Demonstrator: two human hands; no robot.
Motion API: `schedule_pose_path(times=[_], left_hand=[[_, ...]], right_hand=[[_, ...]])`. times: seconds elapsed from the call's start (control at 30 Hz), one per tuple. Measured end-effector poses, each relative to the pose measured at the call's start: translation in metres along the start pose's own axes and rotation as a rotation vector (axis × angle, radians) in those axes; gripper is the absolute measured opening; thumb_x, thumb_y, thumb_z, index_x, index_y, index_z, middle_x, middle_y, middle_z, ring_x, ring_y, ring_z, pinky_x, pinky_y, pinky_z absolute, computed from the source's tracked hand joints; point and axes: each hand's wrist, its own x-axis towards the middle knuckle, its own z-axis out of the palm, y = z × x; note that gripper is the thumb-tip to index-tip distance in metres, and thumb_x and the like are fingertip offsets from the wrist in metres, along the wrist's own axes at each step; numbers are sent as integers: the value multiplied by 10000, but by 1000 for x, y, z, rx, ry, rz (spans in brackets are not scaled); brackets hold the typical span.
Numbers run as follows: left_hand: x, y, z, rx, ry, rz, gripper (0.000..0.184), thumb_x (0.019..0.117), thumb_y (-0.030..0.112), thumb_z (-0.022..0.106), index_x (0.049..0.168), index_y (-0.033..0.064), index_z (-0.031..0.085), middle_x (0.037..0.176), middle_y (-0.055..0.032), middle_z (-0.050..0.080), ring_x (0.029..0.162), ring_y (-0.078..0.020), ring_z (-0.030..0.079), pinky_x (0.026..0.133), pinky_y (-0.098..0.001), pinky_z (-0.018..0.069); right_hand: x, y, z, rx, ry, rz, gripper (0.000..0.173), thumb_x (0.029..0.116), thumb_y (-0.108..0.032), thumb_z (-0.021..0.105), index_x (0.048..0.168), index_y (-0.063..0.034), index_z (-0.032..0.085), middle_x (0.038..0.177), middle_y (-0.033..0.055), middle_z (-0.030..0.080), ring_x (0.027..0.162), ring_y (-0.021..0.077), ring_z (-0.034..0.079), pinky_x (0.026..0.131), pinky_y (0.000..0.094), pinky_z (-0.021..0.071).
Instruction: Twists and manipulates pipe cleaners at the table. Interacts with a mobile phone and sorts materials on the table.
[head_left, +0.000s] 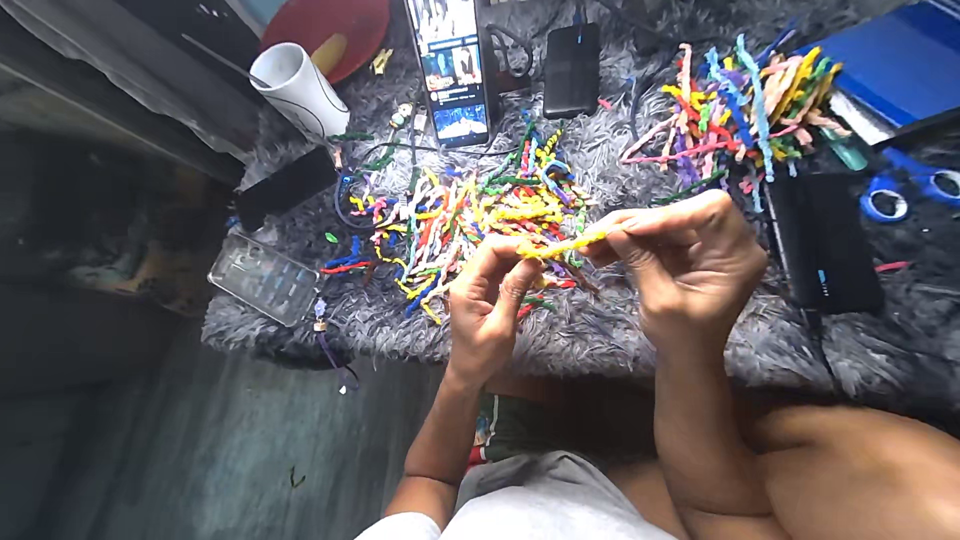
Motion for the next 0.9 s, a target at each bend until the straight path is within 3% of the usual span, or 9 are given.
schedule_pose_path(times=[0.23,0.37,0.47,0.57,0.67,0.8,0.9], left_hand=[[6,3,1,-239,3,-44,137,1047,151,571,1116,161,690,937,70,731,797,-15,691,748,-195,591],[7,5,0,-179,41,12,107,1018,99,609,1093,142,671,900,58,723,749,-31,696,698,-201,604],[8,6,1,-16,79,86,112,1006,51,610,1071,129,657,910,70,726,775,-29,706,724,-211,615],[7,3,3,221,128,189,122,995,11,603,1081,92,636,992,88,713,878,4,695,809,-202,602],[6,-4,3,382,165,278,92,975,-14,620,1064,-2,641,1027,-2,712,952,-29,695,871,-221,591],[5,-9,7,673,190,397,120,946,6,670,1034,-67,706,963,-113,723,916,-73,694,849,-200,567],[11,-20,3,822,187,303,132,939,26,692,1034,-53,737,917,-137,746,812,-106,716,781,-224,581]], right_hand=[[2,3,-5,94,-113,112,190,931,29,669,1029,-121,607,983,-57,744,836,59,745,762,222,648],[2,1,-7,13,-242,147,161,889,25,677,1027,-45,634,944,-34,720,821,14,713,749,185,626],[1,-5,-3,-69,-282,154,154,930,-42,698,1075,10,689,929,5,739,791,13,714,735,179,623],[-3,-13,1,-184,-319,113,116,959,-96,665,979,1,724,814,-10,719,699,-29,672,654,135,582],[-7,-21,4,-148,-397,134,146,994,-119,612,956,-19,711,712,-39,673,613,-33,633,576,131,558],[-9,-30,3,-15,-419,169,156,1012,-105,572,952,-11,682,679,-50,638,574,-39,599,534,118,529],[-16,-45,11,37,-376,184,178,1018,-100,585,924,11,687,671,-28,632,582,-35,588,538,120,514]])
